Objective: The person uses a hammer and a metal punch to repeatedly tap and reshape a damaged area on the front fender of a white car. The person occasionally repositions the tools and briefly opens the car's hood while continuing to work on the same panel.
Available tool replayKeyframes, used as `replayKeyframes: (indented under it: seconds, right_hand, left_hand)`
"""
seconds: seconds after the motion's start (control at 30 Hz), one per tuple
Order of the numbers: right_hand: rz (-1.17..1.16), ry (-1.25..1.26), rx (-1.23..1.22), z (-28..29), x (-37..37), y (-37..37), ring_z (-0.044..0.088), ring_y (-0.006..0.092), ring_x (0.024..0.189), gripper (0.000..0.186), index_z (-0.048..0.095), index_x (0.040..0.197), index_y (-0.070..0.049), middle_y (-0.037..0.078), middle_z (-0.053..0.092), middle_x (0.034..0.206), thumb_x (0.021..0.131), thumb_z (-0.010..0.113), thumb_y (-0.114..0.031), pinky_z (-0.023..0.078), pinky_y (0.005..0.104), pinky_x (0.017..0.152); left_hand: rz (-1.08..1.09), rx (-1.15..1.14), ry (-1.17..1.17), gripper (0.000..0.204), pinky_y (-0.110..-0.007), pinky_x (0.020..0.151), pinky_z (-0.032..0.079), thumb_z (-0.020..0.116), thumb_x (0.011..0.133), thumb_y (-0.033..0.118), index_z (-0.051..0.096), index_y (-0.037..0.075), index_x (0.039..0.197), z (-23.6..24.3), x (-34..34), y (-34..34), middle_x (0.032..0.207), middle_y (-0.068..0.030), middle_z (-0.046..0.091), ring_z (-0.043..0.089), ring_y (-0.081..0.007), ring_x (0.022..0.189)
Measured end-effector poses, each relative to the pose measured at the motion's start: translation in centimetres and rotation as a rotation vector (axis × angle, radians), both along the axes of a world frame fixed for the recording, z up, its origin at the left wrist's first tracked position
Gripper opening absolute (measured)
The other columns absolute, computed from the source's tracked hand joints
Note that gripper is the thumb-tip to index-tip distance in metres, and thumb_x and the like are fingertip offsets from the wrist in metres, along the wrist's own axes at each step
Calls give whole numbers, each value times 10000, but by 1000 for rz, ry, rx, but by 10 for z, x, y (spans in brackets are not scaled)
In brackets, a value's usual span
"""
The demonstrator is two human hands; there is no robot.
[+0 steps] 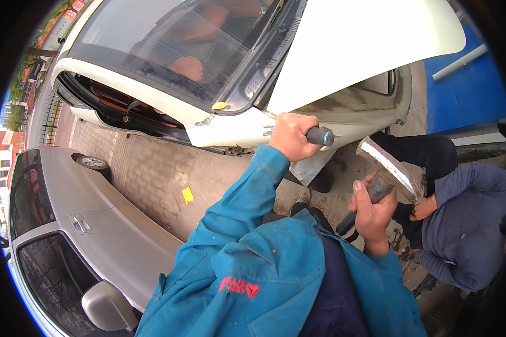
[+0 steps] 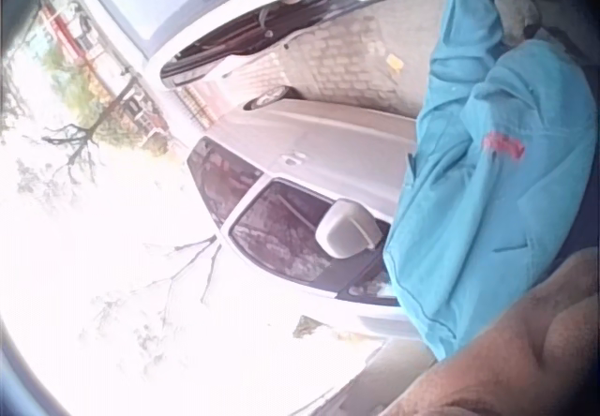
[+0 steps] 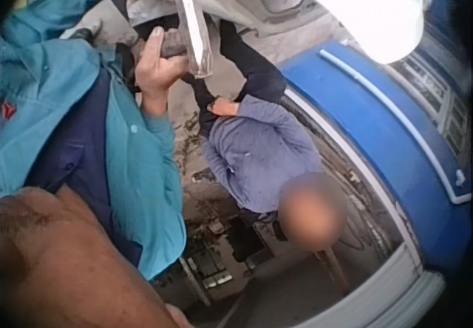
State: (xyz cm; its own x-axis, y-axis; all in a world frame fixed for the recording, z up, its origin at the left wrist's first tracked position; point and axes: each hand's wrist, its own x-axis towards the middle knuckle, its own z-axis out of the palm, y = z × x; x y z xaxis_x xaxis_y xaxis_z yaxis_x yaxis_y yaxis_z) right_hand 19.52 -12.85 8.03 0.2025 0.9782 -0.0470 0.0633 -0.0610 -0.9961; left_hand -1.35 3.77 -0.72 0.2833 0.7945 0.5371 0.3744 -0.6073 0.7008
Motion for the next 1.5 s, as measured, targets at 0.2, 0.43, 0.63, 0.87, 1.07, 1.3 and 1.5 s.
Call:
replayKeyframes:
  seconds: [0.2,0.43,0.63,0.87,1.07,1.3,1.5]
  right_hand:
    - [-8,86,233,-10,1,14,622,120,655,84,610,1095,33,59,646,822,1064,678,-5,536,315,629]
    - [11,34,80,-8,16,10,598,70,609,116,637,1147,55,51,673,827,1062,698,7,482,264,549]
    - [103,-232,369,-8,5,26,616,103,661,33,633,1073,31,73,658,854,1092,628,4,542,309,625]
    - [195,-46,43,-24,21,10,629,88,658,98,647,1109,39,42,655,778,1056,706,-20,517,280,604]
    - [91,-330,215,-34,45,21,791,385,996,436,712,1349,44,245,788,1132,949,806,-103,610,429,886]
    - [-235,252,-13,-43,103,72,656,185,530,303,540,1157,1,80,662,722,1009,744,-168,534,367,497]
    - [-247,431,83,-10,182,188,618,136,605,292,458,1193,-8,63,575,857,1033,688,-93,530,348,493]
  left_hand:
    - [23,42,21,258,-481,553,520,834,655,175,589,100,684,3,2,-5,630,-127,623,655,-381,597]
    - [16,38,3,222,-462,568,517,852,666,132,640,81,704,-2,-3,-7,641,-137,636,667,-373,607]
    - [61,58,-22,201,-446,558,512,850,697,119,655,72,715,6,-4,-6,631,-138,636,661,-359,582]
    - [90,46,-74,255,-434,540,467,847,804,104,617,49,708,8,-11,-5,618,-153,595,615,-358,548]
    - [11,87,18,241,-445,522,459,804,771,65,582,50,677,4,6,-13,604,-150,585,600,-371,522]
    - [113,-2,164,266,-408,549,425,791,819,87,569,23,688,-10,-1,-9,597,-160,536,526,-307,512]
    - [143,-27,198,267,-363,560,406,770,920,133,618,-3,748,-14,0,-5,606,-73,563,484,-152,579]
